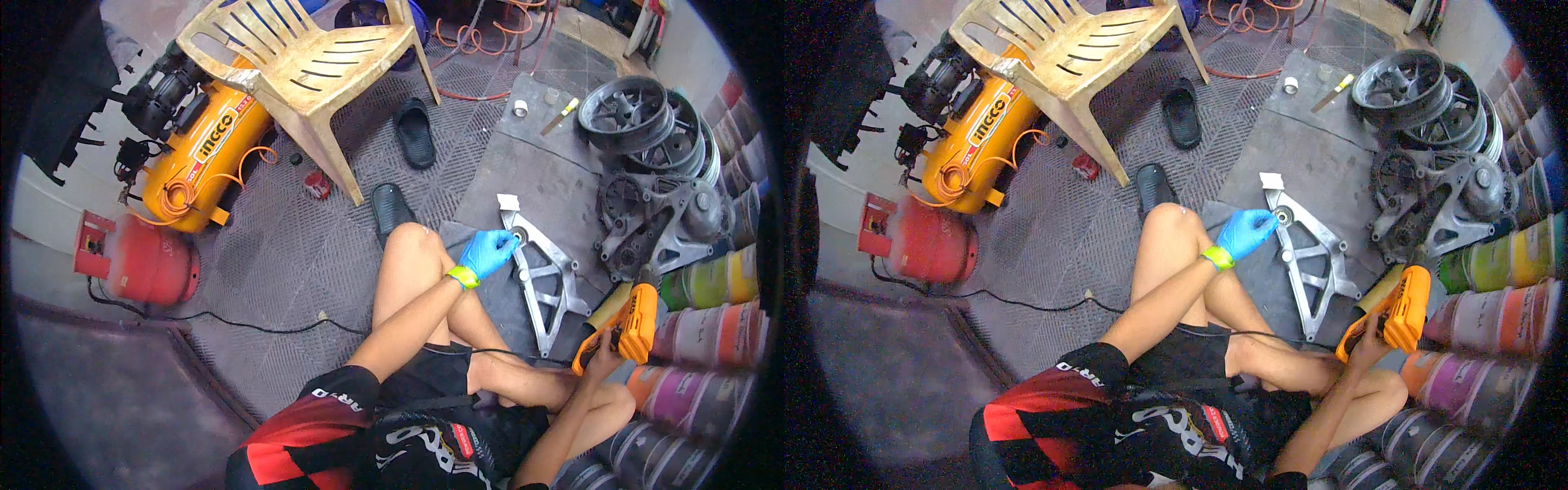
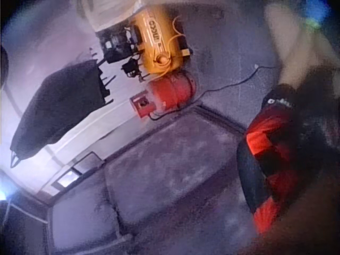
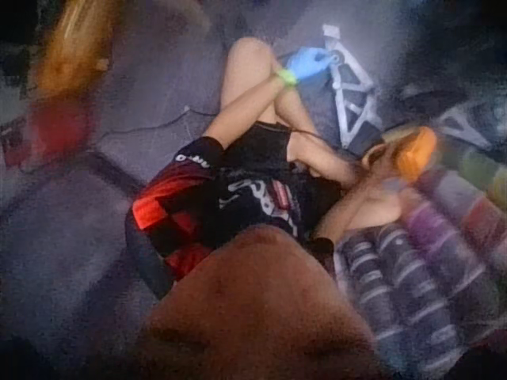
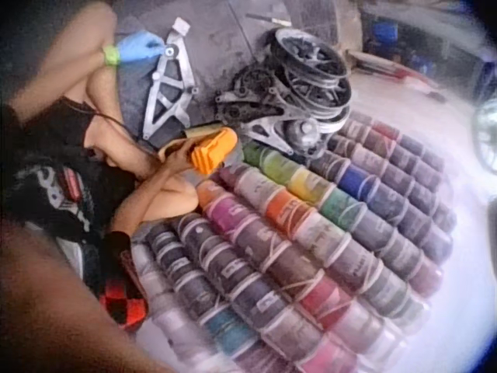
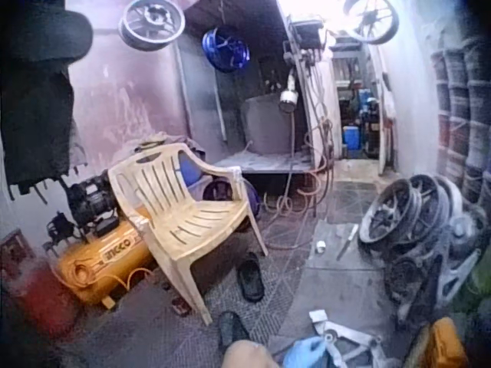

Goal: The person sits on the floor and uses a yellow heat gun to apply heat to various silver metal motorcycle parts, including a swingarm and a larger frame component. They handle the parts with gloved hands, repositioning them to heat different areas.

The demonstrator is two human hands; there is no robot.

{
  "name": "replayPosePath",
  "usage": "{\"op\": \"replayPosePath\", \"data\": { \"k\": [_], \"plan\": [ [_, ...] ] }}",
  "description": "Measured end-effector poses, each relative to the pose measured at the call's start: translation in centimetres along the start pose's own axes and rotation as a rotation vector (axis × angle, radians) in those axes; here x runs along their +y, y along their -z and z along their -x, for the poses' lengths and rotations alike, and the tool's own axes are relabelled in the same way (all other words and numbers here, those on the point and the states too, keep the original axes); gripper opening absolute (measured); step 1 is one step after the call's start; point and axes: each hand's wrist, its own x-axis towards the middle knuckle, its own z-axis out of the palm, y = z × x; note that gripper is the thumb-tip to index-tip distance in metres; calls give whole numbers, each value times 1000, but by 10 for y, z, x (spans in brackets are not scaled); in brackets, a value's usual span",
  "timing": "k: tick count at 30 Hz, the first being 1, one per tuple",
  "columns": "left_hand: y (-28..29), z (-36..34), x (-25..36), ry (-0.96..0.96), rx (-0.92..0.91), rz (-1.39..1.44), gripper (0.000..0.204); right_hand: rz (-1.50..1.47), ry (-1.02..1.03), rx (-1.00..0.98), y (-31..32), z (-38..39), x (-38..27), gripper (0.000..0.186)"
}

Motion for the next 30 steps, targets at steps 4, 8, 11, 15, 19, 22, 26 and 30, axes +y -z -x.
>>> {"op": "replayPosePath", "data": {
  "k": [4, 8, 11, 15, 19, 22, 26, 30],
  "plan": [
    [-13, -7, -2, -24, -60, 5, 33, 84, -32, 0, 27, -8, 14, 22],
    [-11, -9, -25, -29, -26, 2, 30, 369, 60, 146, 15, -3, 19, 33],
    [-5, -12, -33, -49, -11, 75, 27, 216, -104, -5, 2, -4, -10, 20],
    [-13, -10, -18, 19, -83, 107, 25, 51, -147, -49, 7, -3, -21, 15],
    [-10, -9, -17, 39, -83, 145, 24, 77, -152, 22, 2, 4, -15, 11],
    [-6, -9, -23, 55, -81, 151, 23, -20, -168, 77, -11, 6, -38, 13],
    [-12, -6, -14, 55, -74, 109, 23, 98, -39, 24, 0, 2, -18, 19],
    [-4, -6, -20, 48, -79, 162, 23, 186, 111, -10, -10, -8, -27, 35]
  ]
}}
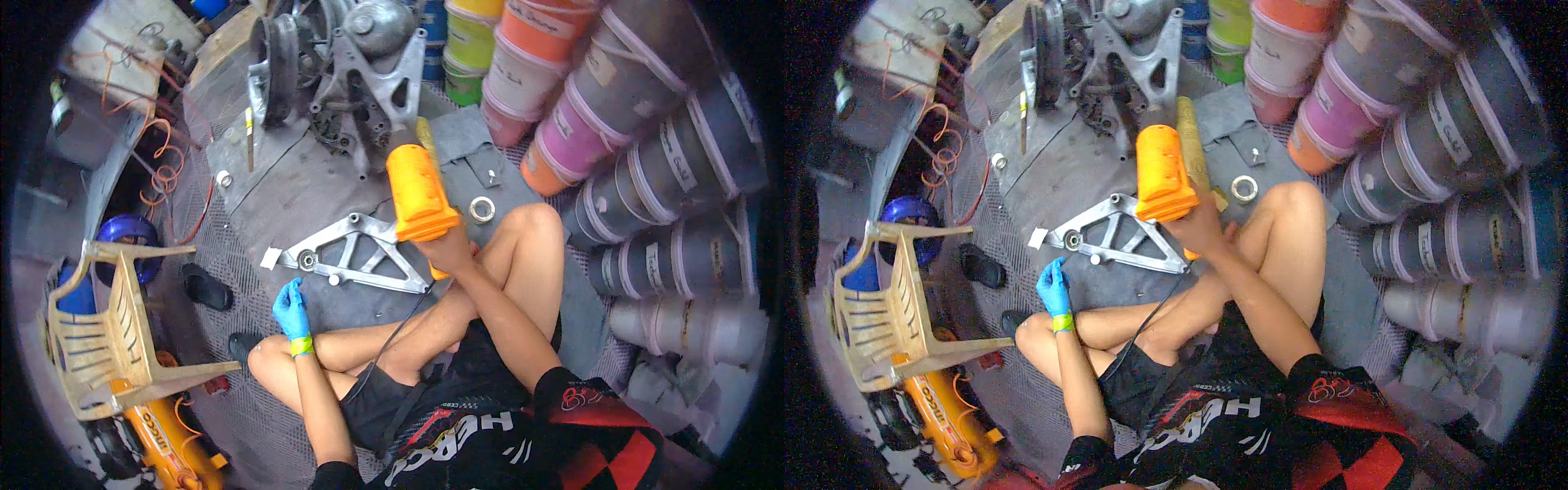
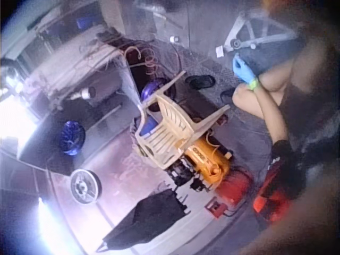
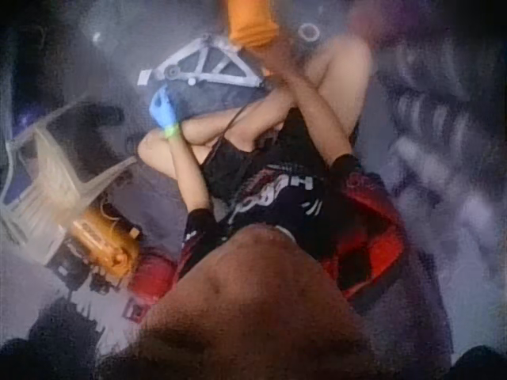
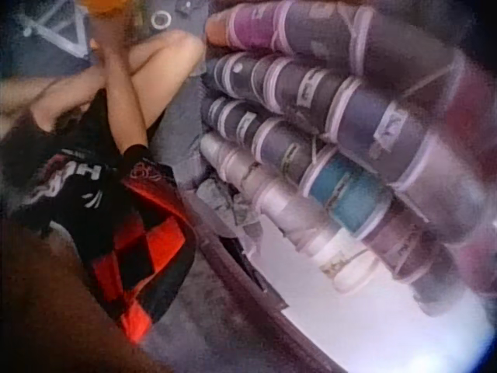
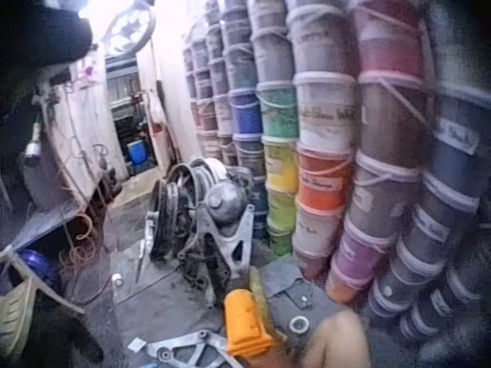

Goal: The person sits on the floor and uses a yellow heat gun to apply heat to various silver metal motorcycle parts, including a swingarm and a larger frame component. They handle the parts with gloved hands, repositioning them to heat different areas.

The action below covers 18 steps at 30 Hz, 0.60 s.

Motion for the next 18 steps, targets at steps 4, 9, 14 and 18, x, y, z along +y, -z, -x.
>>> {"op": "replayPosePath", "data": {
  "k": [4, 9, 14, 18],
  "plan": [
    [-3, -2, -5, -4, -10, -14, 24, -109, 100, 41, -2, -3, -2, 43],
    [-8, -3, -5, -27, -8, -132, 24, -67, 81, 48, 5, -1, -7, 59],
    [-5, -2, -1, -24, -13, -145, 24, -138, 6, 39, 3, 0, -7, 56],
    [-6, 0, 4, -10, -19, -152, 24, -80, -58, 11, 4, 0, -2, 51]
  ]
}}
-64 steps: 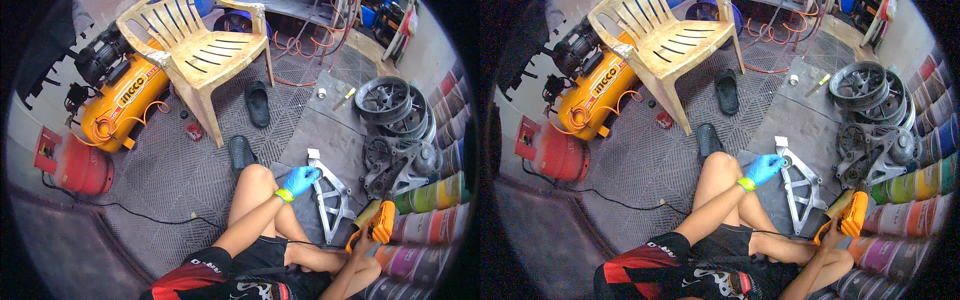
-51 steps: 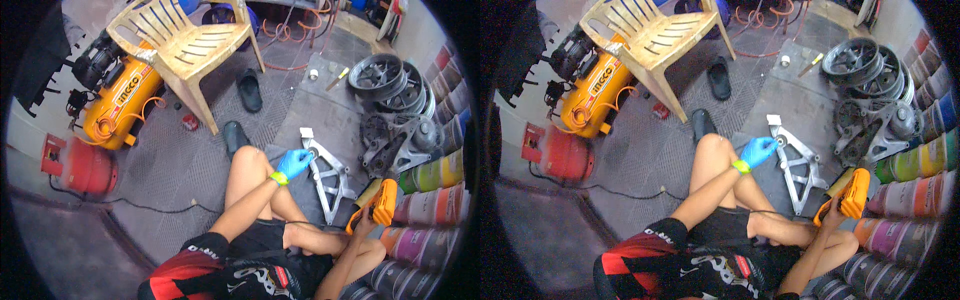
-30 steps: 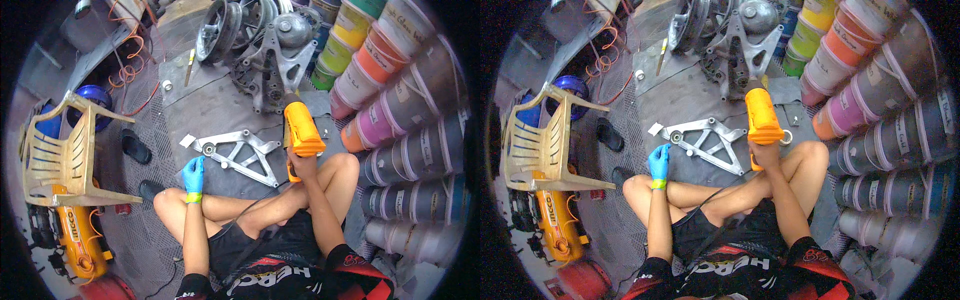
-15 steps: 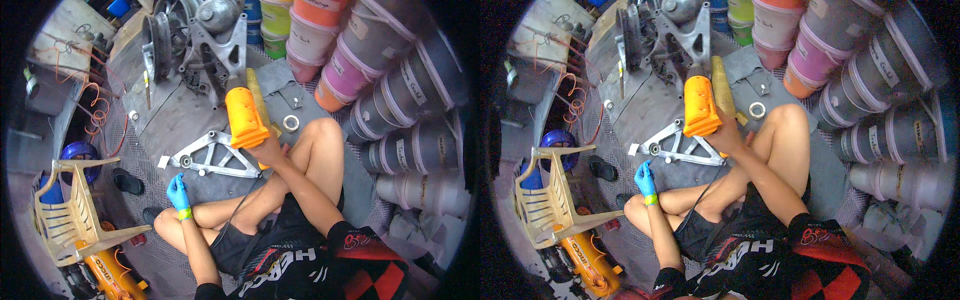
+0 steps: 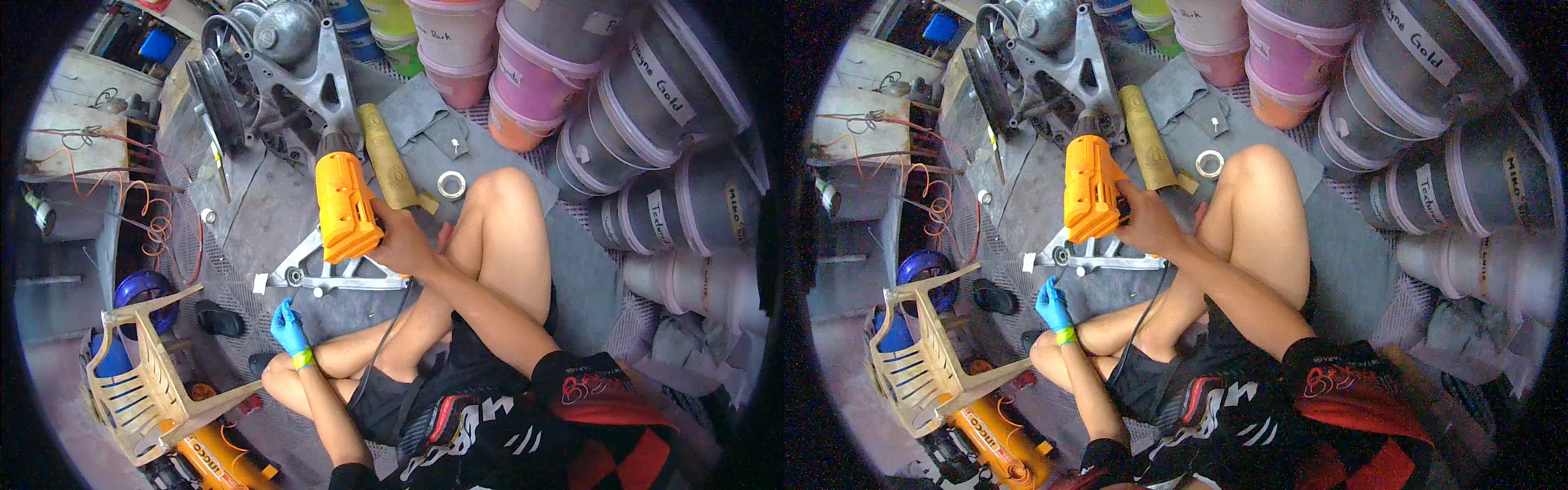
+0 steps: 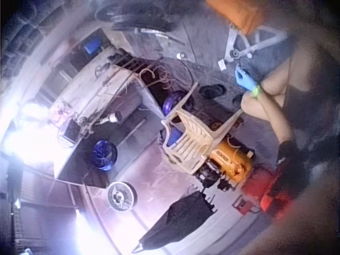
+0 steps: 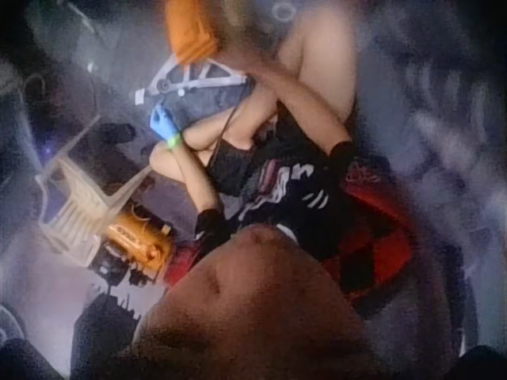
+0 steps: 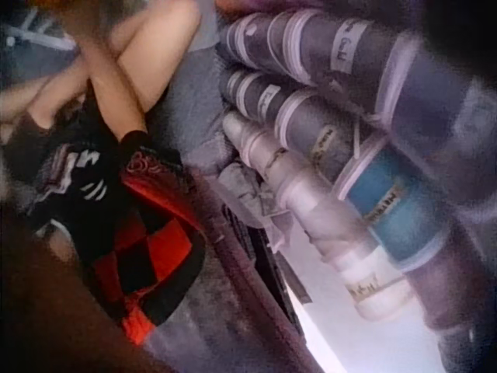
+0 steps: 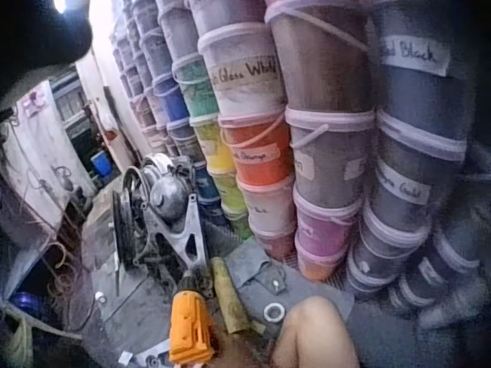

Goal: The person sits on the floor and uses a yellow heat gun to apply heat to various silver metal motorcycle parts, including a swingarm and a larger frame component. They handle the parts with gloved hands, repositioning them to heat different areas.

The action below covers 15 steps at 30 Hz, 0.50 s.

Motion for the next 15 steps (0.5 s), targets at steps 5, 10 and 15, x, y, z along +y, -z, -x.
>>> {"op": "replayPosePath", "data": {
  "k": [5, 10, 15],
  "plan": [
    [-1, 0, -7, -148, 40, -122, 22, 9, 46, -11, 1, -2, -4, 53],
    [-28, 21, 5, -300, -60, -175, 23, -65, 23, -13, -4, -2, -10, 51],
    [-114, 68, 76, -250, -248, 55, 29, -37, -13, -37, 2, -2, -2, 53]
  ]
}}
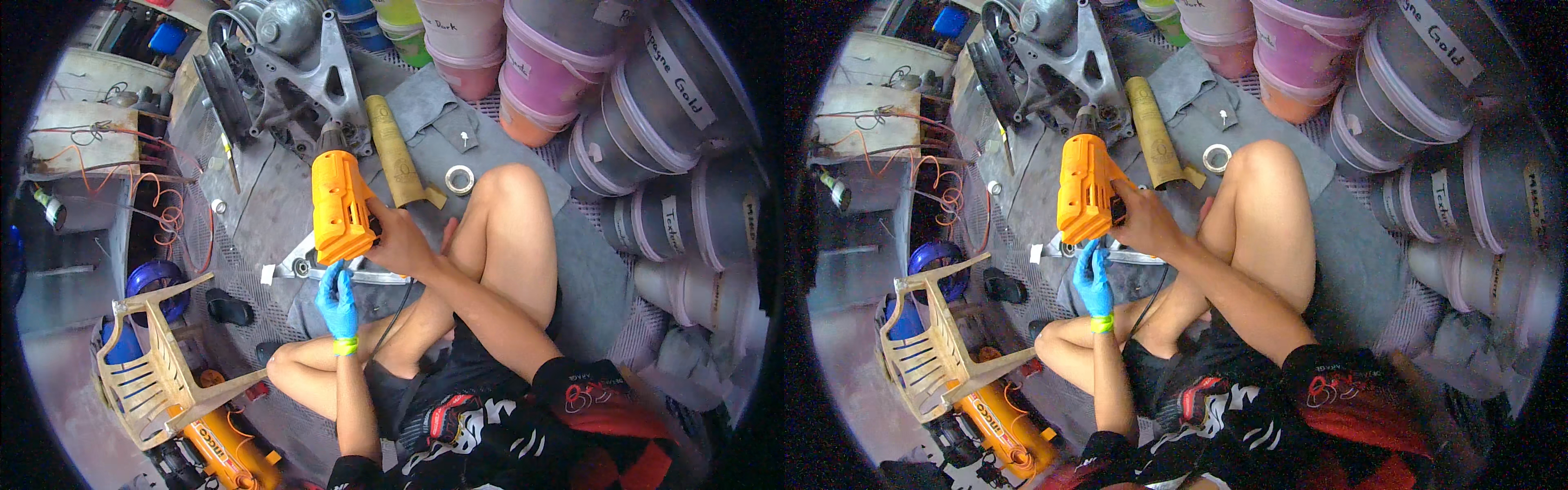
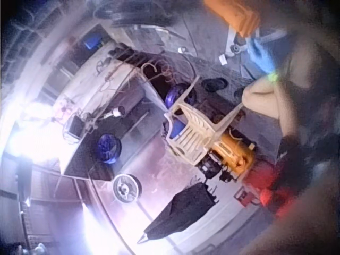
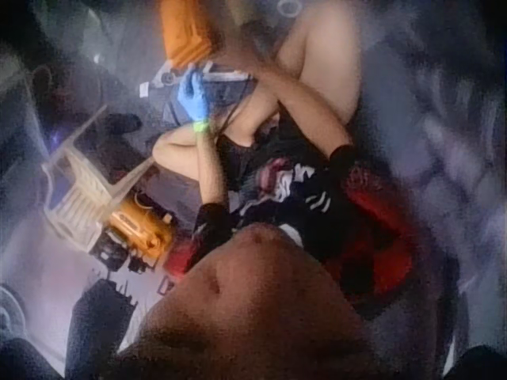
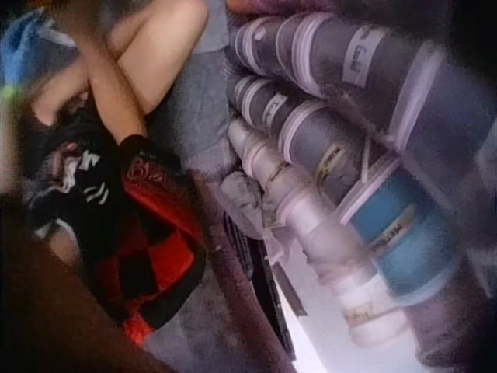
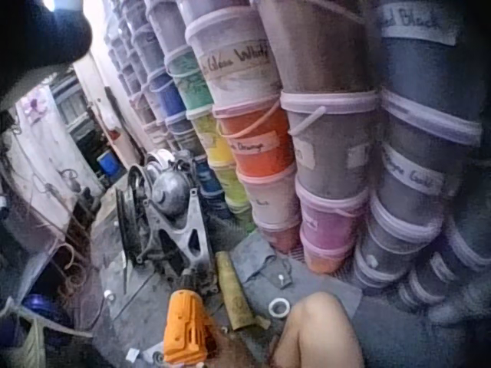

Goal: The person sits on the floor and uses a yellow heat gun to apply heat to various silver metal motorcycle parts, including a swingarm and a larger frame component. They handle the parts with gloved hands, repositioning them to heat different areas.

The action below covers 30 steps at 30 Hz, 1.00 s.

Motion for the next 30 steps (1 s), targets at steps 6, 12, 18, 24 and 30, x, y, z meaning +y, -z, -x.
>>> {"op": "replayPosePath", "data": {
  "k": [6, 12, 18, 24, 30],
  "plan": [
    [-44, -16, 23, -24, 155, 353, 46, -10, 21, 24, -2, 1, -2, 53],
    [-31, -20, 26, -10, 110, 344, 49, 12, 34, 42, -5, 0, 2, 53],
    [-3, -3, 18, 57, 76, 274, 55, 6, 1, 32, -5, -1, 5, 54],
    [54, 12, -10, 61, -89, 57, 52, -2, -26, 4, -1, 1, 0, 48],
    [157, -17, -46, 310, 125, 100, 41, 30, 81, 38, -5, -3, -7, 44]
  ]
}}
